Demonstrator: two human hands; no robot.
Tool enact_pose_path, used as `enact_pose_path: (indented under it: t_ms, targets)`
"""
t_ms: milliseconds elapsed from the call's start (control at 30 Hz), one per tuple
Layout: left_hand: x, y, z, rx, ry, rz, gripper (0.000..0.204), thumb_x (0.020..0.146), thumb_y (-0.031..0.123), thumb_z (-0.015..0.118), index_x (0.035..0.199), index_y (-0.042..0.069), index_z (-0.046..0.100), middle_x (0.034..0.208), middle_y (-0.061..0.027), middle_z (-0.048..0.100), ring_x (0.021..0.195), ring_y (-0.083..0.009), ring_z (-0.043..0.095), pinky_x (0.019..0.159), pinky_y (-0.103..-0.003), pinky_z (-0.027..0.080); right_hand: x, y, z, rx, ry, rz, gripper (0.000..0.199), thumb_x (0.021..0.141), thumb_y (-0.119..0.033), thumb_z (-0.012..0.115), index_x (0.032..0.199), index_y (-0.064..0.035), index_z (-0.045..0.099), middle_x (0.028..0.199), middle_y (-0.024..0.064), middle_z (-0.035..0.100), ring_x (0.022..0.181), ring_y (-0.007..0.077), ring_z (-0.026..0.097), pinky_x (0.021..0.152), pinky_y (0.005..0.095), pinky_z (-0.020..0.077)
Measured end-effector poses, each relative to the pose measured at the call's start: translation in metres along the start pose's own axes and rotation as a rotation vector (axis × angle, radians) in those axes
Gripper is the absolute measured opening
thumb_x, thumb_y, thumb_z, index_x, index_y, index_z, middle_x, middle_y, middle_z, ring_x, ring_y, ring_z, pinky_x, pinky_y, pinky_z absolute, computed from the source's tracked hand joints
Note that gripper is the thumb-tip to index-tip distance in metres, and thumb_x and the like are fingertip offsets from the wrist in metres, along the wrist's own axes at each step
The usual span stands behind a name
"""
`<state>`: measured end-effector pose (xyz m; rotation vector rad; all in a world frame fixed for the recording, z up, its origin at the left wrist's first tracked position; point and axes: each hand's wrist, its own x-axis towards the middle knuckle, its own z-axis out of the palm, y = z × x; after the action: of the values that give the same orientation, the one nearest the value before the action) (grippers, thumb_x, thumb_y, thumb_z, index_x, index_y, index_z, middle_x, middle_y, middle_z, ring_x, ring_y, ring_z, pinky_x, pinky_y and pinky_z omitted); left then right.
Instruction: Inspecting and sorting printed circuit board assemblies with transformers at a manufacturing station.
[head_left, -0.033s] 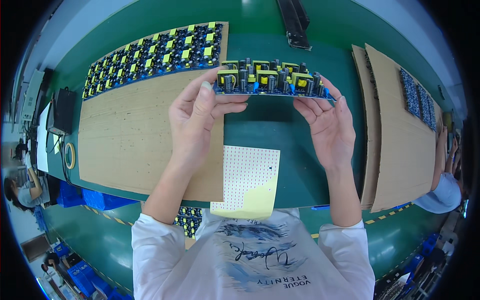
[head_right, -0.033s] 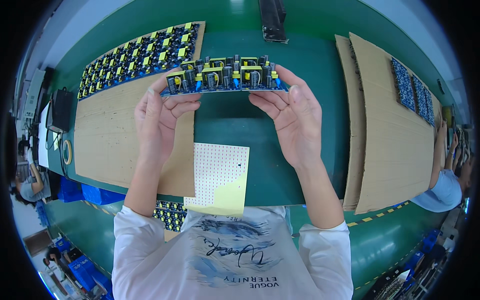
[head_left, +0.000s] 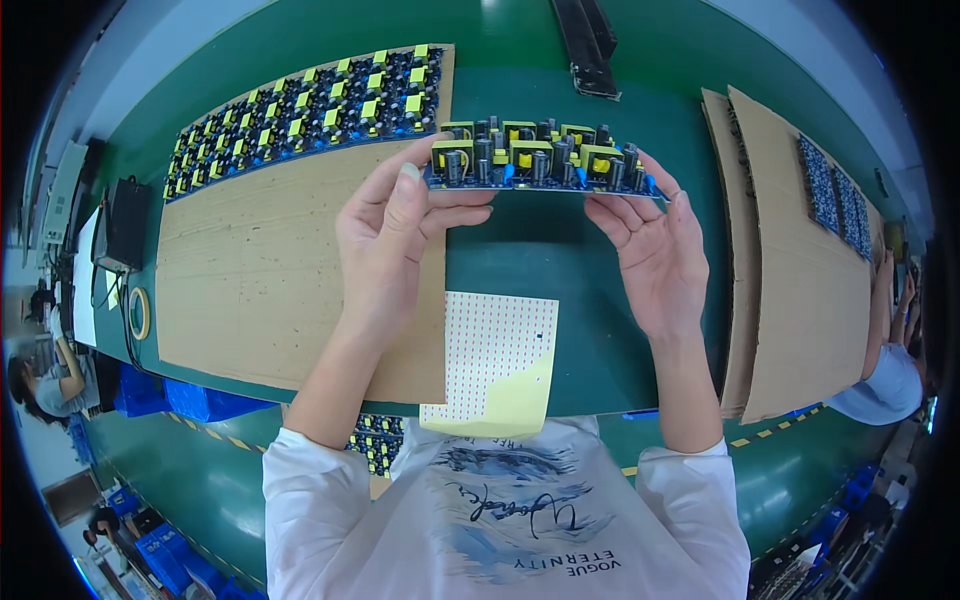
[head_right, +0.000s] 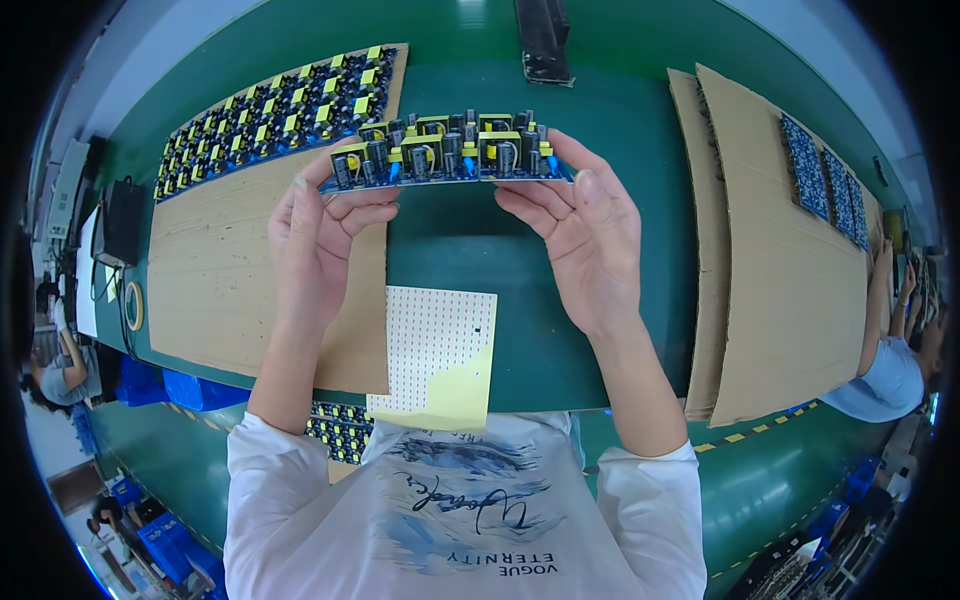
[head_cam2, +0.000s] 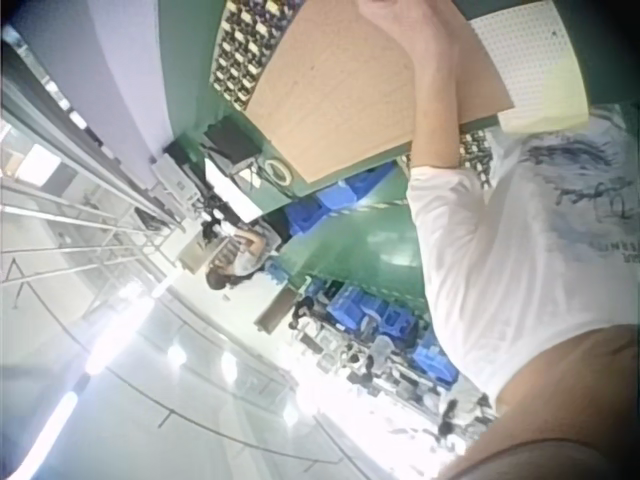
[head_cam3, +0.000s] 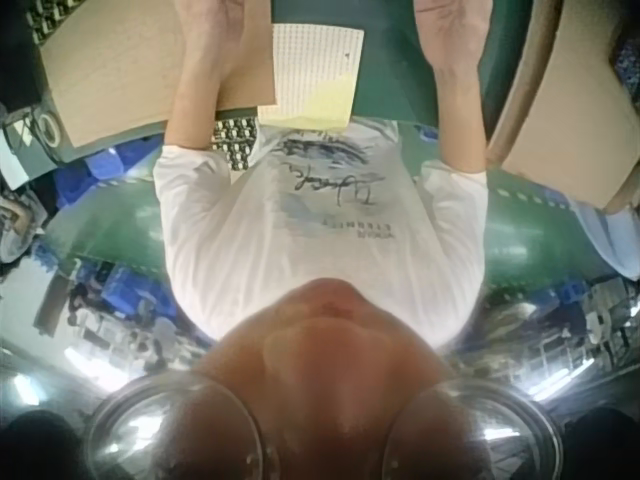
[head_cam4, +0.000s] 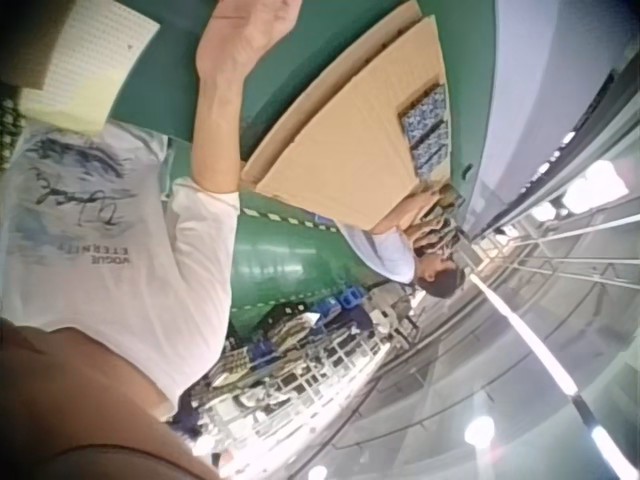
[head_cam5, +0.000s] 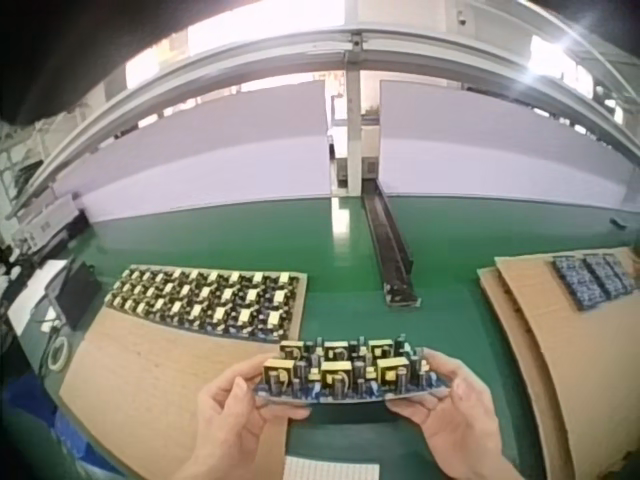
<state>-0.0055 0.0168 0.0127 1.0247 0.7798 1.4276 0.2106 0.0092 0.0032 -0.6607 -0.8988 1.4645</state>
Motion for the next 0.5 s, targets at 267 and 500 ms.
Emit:
enact_pose_path:
  t_ms: [267,500]
  targets:
    - [-0.0002,-0.0015,-0.0002,0.029,0.016,0.002,0.047,0.092,0.029,0.047,0.119,-0.009,0.044,0.101,-0.0188,0.060,0.086,-0.0290,0.064,0.073,-0.037,0.054,0.0002,-0.0021,0.0042,-0.006,0.017,-0.007,0.051,0.094,-0.031,0.036,0.130,0.0044,0.029,0.113,0.0238,0.052,0.105,0.0292,0.054,0.093,0.0385,0.0436]
    - [0.0007,-0.0013,-0.0004,0.080,-0.005,0.027,0.048,0.093,0.030,0.043,0.120,-0.010,0.043,0.100,-0.0192,0.060,0.086,-0.0286,0.064,0.073,-0.037,0.054,0.0011,-0.0015,0.0047,0.002,0.026,-0.021,0.050,0.094,-0.030,0.037,0.129,0.0056,0.030,0.112,0.0226,0.053,0.103,0.0289,0.056,0.091,0.0379,0.0453]
